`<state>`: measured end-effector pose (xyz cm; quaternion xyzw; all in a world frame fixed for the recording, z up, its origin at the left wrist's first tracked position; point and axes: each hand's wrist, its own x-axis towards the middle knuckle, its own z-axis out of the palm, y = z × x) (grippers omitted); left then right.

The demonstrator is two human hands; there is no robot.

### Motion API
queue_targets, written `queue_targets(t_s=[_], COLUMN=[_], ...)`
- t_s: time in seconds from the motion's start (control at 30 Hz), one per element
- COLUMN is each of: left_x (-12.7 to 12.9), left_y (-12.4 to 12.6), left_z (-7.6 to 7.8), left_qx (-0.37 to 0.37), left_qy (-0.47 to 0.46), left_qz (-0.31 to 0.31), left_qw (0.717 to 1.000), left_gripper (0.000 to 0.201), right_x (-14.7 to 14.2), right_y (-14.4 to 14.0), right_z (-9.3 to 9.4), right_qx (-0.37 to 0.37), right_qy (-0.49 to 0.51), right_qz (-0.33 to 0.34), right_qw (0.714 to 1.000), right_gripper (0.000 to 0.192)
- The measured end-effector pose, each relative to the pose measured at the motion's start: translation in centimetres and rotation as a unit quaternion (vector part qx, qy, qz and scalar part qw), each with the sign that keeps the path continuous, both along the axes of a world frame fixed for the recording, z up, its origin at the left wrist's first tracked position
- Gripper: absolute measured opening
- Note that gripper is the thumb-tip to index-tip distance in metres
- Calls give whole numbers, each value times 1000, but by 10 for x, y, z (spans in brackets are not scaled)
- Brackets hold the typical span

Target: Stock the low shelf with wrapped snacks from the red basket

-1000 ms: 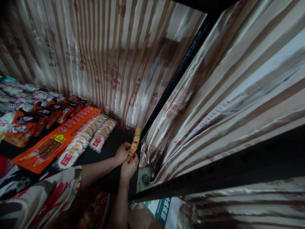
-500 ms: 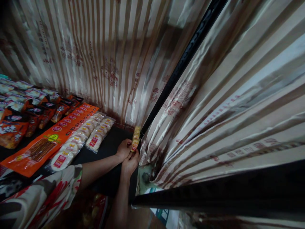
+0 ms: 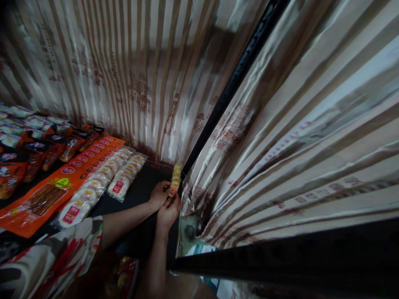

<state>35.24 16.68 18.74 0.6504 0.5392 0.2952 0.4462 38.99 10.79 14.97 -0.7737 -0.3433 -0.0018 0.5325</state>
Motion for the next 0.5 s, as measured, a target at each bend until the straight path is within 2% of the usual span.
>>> queue_targets(t_s=[0.27, 0.5], left_x=[1, 0], left_y=[0, -1], left_z=[-3, -3], left_qx=[5, 7], left_qy=[-29, -20], left_qz=[8, 16], left_qw=[1000, 1000], left_gripper=[21, 17], right_x=[-4, -2], right_y=[0, 0], right_z=[9, 6], right_qx=[0, -25], right_qy=[-37, -47], right_qz=[-14, -28], right_qw=[999, 998], right_gripper=[42, 47])
